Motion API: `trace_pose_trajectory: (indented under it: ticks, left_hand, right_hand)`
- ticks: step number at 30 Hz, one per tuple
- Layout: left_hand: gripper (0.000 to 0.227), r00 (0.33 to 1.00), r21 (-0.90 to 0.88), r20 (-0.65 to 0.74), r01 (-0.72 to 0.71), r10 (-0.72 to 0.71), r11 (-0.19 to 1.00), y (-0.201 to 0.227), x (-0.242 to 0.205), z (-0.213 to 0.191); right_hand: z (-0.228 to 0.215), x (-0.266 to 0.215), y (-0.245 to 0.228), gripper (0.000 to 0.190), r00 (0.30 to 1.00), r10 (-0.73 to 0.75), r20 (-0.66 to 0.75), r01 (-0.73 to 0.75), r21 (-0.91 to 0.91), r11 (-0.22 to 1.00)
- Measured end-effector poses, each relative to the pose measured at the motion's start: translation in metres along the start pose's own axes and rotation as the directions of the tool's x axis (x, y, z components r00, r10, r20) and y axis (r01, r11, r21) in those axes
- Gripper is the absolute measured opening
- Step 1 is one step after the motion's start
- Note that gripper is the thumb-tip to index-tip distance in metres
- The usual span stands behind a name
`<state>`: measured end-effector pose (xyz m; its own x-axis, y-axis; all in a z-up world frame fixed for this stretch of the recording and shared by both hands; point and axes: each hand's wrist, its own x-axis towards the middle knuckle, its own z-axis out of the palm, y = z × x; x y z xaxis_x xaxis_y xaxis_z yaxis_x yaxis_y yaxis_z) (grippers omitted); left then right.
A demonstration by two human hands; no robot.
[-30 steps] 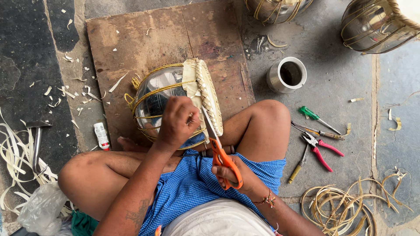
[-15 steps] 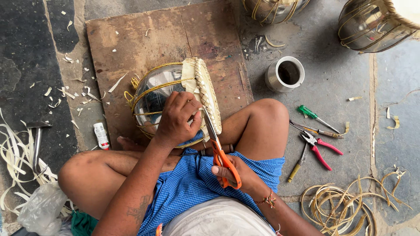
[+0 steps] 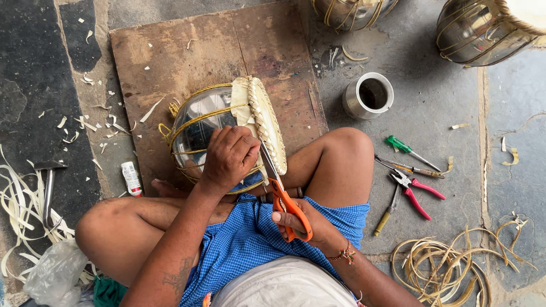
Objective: The person sits on the floor and repairs a small drum by weaving a white cord around the rim of the drumhead. They use a screwdriver to tuck the cord into the weave and a pair of scissors to trim the excess cord.
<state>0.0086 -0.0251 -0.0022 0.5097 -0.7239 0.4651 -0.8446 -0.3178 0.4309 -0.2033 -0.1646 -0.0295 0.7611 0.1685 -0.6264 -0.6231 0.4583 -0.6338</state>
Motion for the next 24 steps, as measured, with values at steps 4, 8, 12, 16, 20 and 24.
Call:
trace_pose_trajectory:
  ticks: [4, 8, 12, 16, 20, 24]
  left_hand:
    - [0.015, 1.0, 0.004, -0.013, -0.005, 0.005, 1.0, 0.002, -0.005, 0.0]
    - [0.014, 0.999, 0.019, -0.034, -0.012, 0.012, 1.0, 0.007, -0.011, 0.0]
    - [0.013, 0.999, 0.017, -0.045, -0.013, 0.014, 1.0, 0.005, -0.017, 0.002]
    - [0.015, 0.999, 0.029, -0.041, -0.01, 0.012, 1.0, -0.001, -0.024, 0.007]
    - [0.016, 0.994, 0.0, -0.105, 0.013, -0.013, 1.0, -0.006, -0.026, 0.012]
    - [0.015, 0.947, -0.273, -0.151, 0.235, -0.283, 0.933, -0.004, -0.027, 0.01]
  right_hand:
    - [-0.003, -0.002, 0.004, 0.039, 0.997, -0.072, 0.016, 0.073, -0.048, 0.996]
    - [-0.004, -0.004, 0.005, 0.037, 0.999, -0.053, 0.014, 0.054, -0.081, 0.995]
    - [-0.002, -0.001, 0.006, 0.034, 0.997, -0.062, 0.046, 0.062, 0.011, 0.998]
    - [0.0, 0.001, 0.01, 0.035, 0.994, -0.083, 0.066, 0.08, 0.042, 0.996]
    - [0.001, -0.002, 0.017, 0.04, 0.987, -0.122, 0.108, 0.118, 0.045, 0.992]
    - [0.003, -0.013, 0.02, 0.041, 0.994, 0.005, 0.112, 0.014, -0.169, 0.985]
